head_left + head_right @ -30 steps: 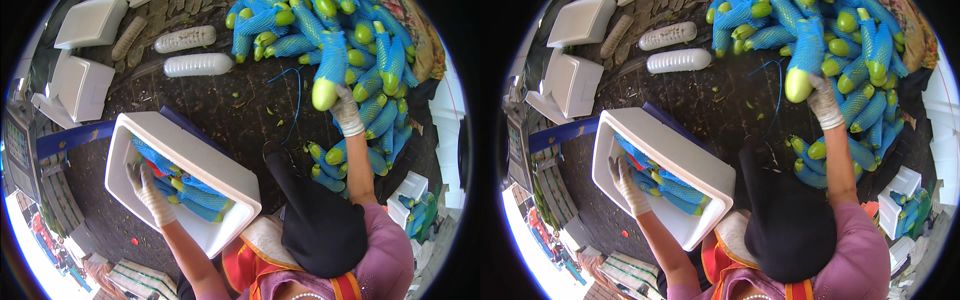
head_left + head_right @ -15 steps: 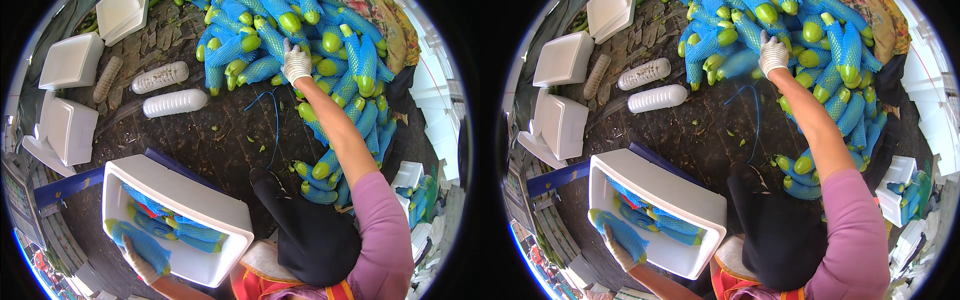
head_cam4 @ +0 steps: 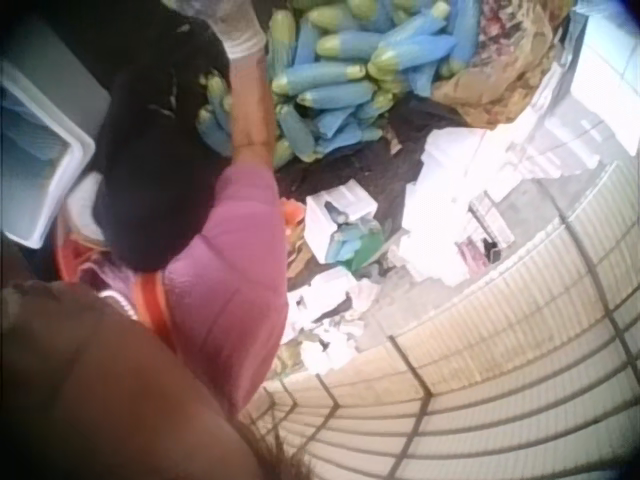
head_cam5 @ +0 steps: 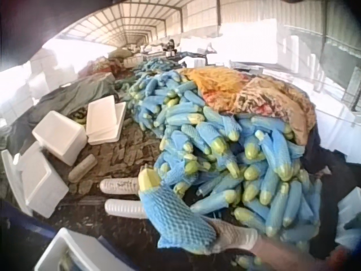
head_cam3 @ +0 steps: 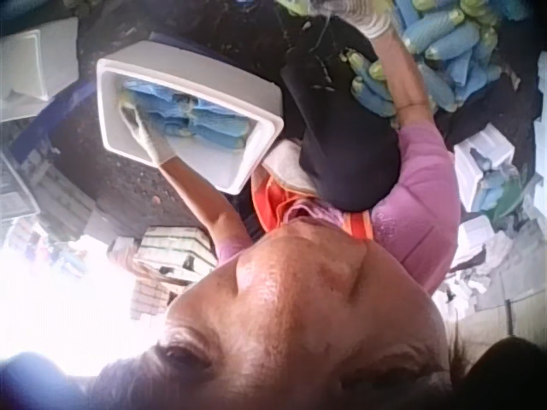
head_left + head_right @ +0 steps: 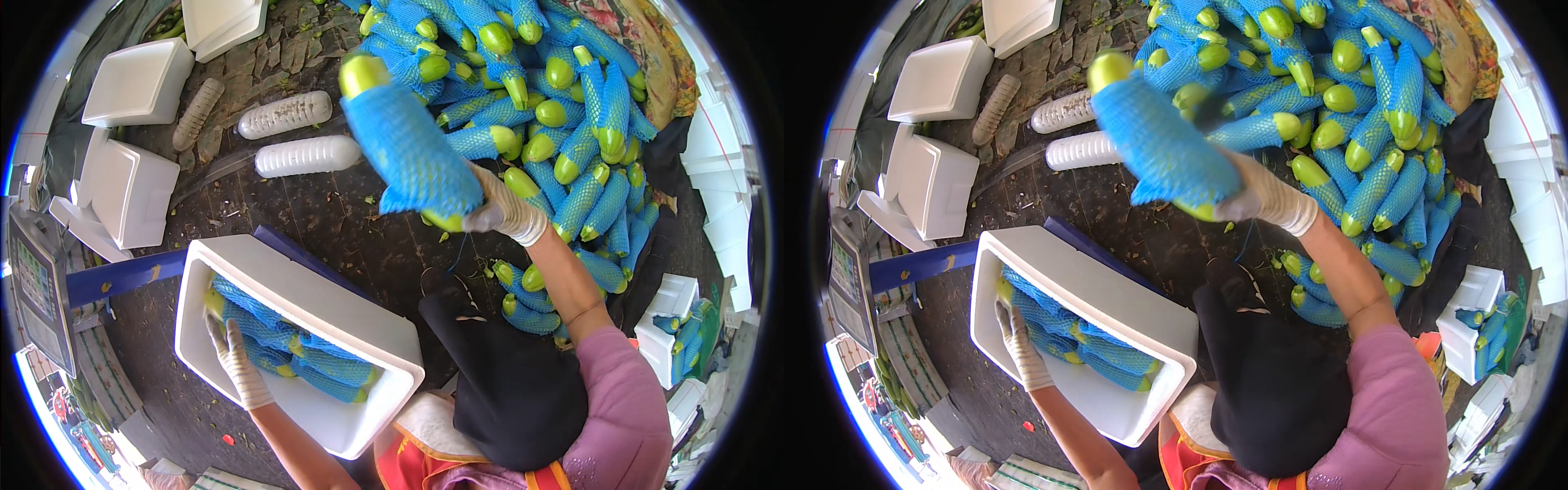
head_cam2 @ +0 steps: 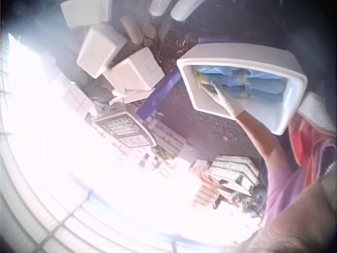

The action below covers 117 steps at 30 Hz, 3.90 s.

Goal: The person sits on the floor and packs green produce wrapped in blue foam nets into a white styrofoam box. They place a red plastic bag and a cardboard divider inside, then seal the box with yellow tape using a handheld tape dispenser.

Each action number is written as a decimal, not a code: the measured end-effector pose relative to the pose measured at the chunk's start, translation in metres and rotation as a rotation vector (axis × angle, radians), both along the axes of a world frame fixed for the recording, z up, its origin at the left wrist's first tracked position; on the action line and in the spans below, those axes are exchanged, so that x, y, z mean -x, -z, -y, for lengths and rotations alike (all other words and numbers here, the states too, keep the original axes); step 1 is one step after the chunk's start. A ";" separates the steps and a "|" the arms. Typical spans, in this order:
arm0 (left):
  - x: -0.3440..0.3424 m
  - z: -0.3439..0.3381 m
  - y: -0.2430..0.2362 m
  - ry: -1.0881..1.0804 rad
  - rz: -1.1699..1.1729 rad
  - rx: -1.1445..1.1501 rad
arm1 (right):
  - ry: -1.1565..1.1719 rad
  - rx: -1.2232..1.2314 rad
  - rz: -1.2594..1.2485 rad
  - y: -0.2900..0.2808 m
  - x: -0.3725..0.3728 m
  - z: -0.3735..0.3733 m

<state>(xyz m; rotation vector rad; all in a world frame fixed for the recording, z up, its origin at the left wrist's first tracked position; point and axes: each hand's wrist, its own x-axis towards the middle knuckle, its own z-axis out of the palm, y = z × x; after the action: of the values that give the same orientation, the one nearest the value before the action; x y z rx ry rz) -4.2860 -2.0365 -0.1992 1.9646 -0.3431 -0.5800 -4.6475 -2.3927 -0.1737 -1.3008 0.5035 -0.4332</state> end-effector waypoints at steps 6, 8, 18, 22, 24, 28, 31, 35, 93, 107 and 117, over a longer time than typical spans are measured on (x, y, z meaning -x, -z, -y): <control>0.117 0.000 -0.133 0.011 -0.832 0.785 | -0.223 1.049 -0.051 -0.003 -0.123 0.099; 0.104 -0.031 -0.120 0.080 -0.573 0.680 | -0.010 1.331 -0.486 0.051 -0.114 0.195; -0.026 -0.016 0.075 -0.425 0.181 -0.074 | 0.272 0.688 -0.968 0.207 -0.008 0.276; -0.016 -0.030 0.062 -0.409 0.366 -0.379 | 0.281 -0.442 -0.170 0.233 0.056 0.166; -0.017 -0.025 0.060 -0.452 0.460 -0.513 | 0.135 -0.458 -0.046 0.186 0.019 0.090; -0.015 -0.008 0.054 -0.424 0.481 -0.628 | -0.212 -0.036 -0.186 0.059 -0.072 0.021; -0.004 0.005 0.043 -0.403 0.447 -0.717 | -0.493 0.545 0.277 -0.020 -0.184 -0.048; 0.045 -0.006 0.031 -0.274 0.597 -0.707 | -0.615 0.894 0.795 -0.069 -0.325 -0.193; 0.137 -0.081 0.008 -0.359 0.258 -0.454 | -0.779 2.023 -0.934 0.176 -0.164 0.150; 0.130 -0.076 -0.022 0.044 0.822 -1.143 | -0.091 0.421 0.305 -0.021 -0.106 0.060; 0.086 -0.091 -0.023 -0.091 0.513 -0.526 | -1.035 0.792 -0.641 0.010 -0.201 -0.284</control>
<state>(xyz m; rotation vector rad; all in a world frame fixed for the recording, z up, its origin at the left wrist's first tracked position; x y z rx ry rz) -4.3721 -1.9460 -0.1764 2.6210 -0.4435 -0.0926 -4.4469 -2.1090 -0.1836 -2.2616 0.0964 0.7590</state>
